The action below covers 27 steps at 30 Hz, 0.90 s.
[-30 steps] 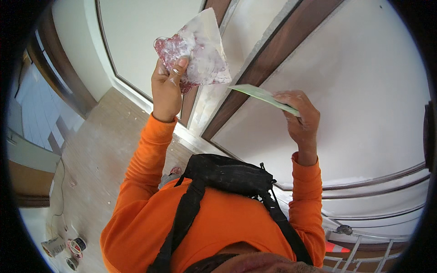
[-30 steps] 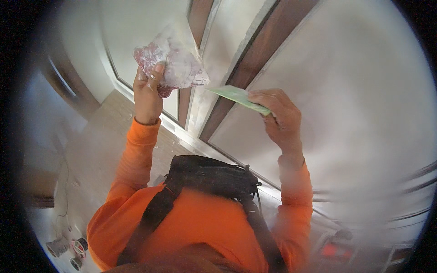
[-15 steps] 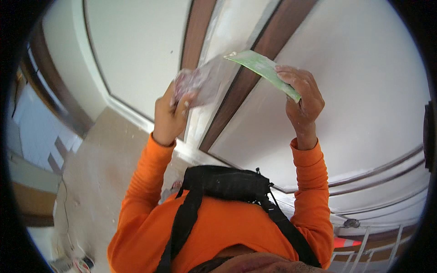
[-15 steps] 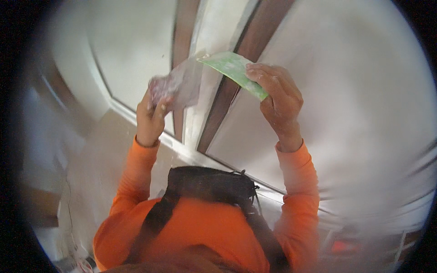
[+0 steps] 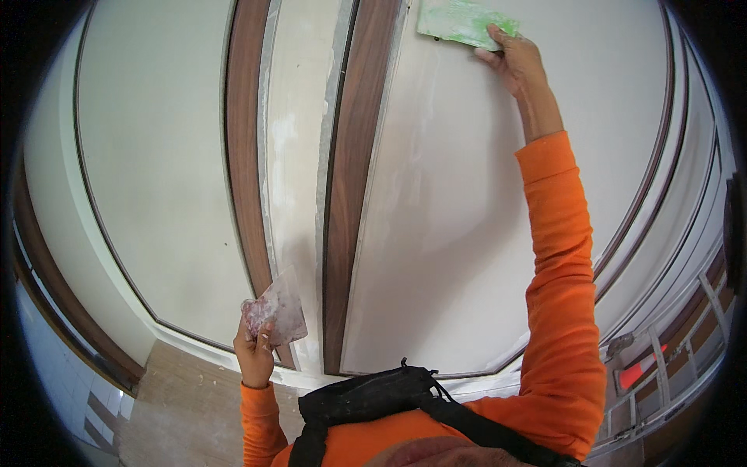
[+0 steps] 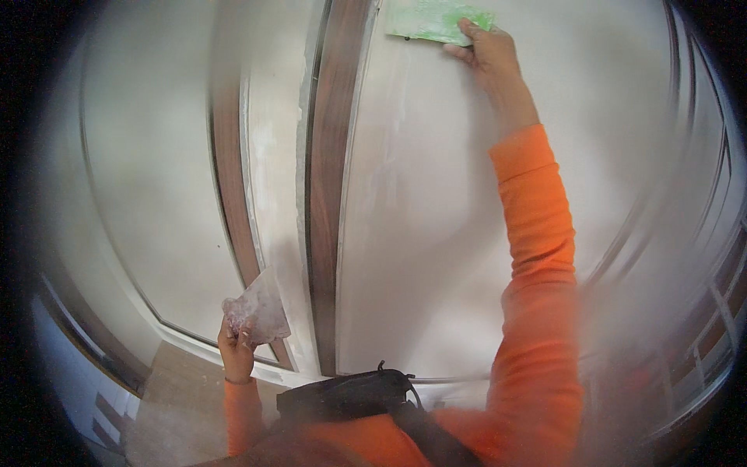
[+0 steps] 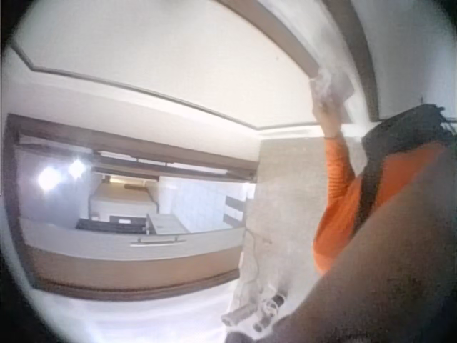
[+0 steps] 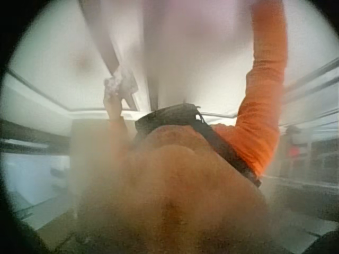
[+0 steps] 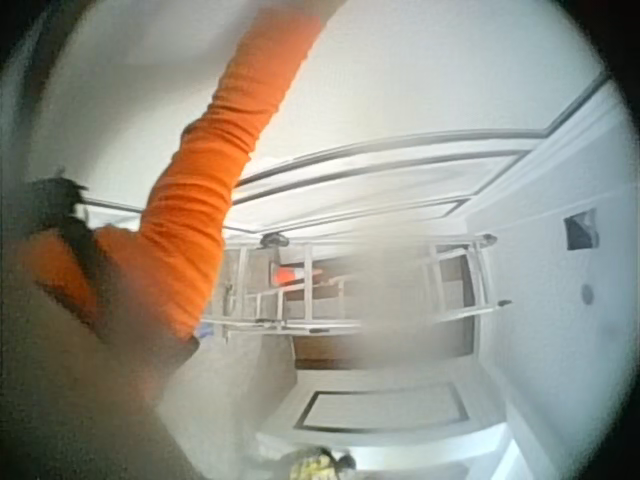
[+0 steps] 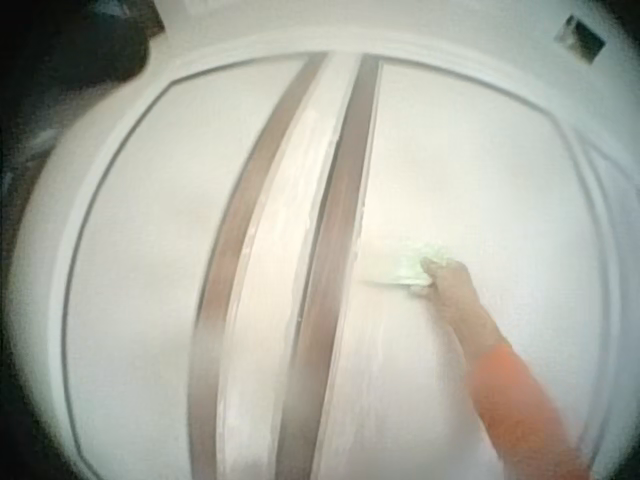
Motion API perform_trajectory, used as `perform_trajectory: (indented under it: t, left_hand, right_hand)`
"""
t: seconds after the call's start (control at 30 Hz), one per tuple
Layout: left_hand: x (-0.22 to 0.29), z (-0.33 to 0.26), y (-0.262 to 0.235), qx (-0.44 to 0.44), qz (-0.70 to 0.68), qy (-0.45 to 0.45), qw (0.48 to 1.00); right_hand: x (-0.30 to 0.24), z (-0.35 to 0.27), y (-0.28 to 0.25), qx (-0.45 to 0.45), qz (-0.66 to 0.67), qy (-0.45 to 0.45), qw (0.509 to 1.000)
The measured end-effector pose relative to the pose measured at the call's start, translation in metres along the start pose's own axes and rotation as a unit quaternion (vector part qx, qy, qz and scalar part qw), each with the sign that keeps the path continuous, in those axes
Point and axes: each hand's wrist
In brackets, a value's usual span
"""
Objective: The person applies a white plaster-like substance to a white ceiling with brown trim using a green trowel and a hawk. They repeatedly scoop material from a bucket and spread it along the ceiling seams and panels.
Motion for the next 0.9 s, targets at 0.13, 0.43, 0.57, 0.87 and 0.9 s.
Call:
perform_trajectory:
  t: [0.13,0.43,0.57,0.87,0.9]
  left_hand:
    - [0.003,0.004,0.004,-0.003,0.001,0.012,1.000]
    - [-0.001,0.005,0.009,-0.021,0.032,0.056,0.998]
    - [0.003,0.010,0.008,-0.039,0.040,0.055,0.997]
    - [0.001,0.009,0.006,-0.030,0.071,0.047,0.996]
    - [0.007,0.009,-0.003,-0.026,0.100,0.048,0.993]
  right_hand:
    - [-0.002,-0.010,0.024,0.035,0.035,-0.006,0.999]
    - [-0.020,-0.009,0.029,0.032,-0.060,-0.044,0.997]
    - [-0.041,0.009,0.022,0.076,-0.232,-0.058,0.968]
    - [-0.129,-0.005,0.023,-0.115,-0.490,-0.336,0.796]
    - [-0.120,-0.005,0.041,-0.124,-0.493,-0.340,0.791]
Point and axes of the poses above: each hand's wrist, its own z-axis towards the middle knuckle, its own y-axis out of the palm, x = y × z, and after that the axes turned 4 degrees about y, right-handed
